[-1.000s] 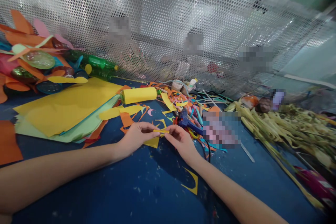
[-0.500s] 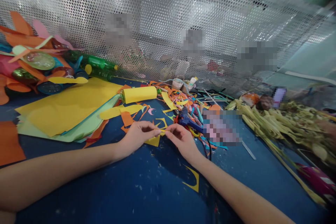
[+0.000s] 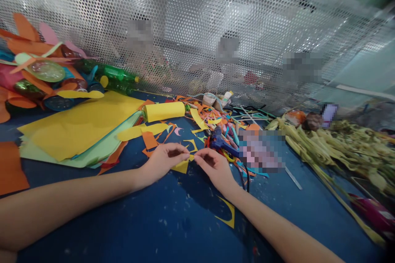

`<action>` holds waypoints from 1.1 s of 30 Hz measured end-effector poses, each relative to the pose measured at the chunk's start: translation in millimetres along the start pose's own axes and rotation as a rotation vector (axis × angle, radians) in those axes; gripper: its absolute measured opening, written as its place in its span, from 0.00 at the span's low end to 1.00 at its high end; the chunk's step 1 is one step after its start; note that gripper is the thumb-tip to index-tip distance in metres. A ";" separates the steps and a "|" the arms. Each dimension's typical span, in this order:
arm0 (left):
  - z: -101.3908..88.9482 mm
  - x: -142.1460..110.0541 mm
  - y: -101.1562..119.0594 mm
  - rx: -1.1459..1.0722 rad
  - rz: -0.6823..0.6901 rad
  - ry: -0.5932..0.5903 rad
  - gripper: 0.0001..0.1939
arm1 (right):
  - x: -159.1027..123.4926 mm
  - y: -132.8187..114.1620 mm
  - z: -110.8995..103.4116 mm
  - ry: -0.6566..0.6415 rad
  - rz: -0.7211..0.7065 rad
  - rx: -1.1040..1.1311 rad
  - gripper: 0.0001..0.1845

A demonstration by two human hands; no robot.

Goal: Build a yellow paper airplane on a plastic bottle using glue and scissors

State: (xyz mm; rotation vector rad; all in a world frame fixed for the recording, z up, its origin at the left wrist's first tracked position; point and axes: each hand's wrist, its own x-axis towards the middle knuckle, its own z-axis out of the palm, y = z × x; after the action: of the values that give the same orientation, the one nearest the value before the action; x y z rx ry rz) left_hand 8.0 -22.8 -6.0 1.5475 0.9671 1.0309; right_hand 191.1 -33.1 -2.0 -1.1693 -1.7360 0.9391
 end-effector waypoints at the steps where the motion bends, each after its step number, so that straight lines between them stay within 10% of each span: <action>1: 0.2 -0.2 0.4 0.012 0.003 -0.001 0.09 | -0.1 0.7 0.3 -0.006 -0.001 -0.006 0.08; 33: 1.4 -1.0 1.0 0.140 0.063 0.075 0.09 | 0.2 2.3 1.1 -0.011 -0.054 -0.112 0.10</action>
State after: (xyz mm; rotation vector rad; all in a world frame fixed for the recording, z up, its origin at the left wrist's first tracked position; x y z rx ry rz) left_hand 9.1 -24.4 -5.3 1.6734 1.0672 1.0914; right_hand 190.9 -32.4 -4.5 -1.1839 -1.8404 0.8264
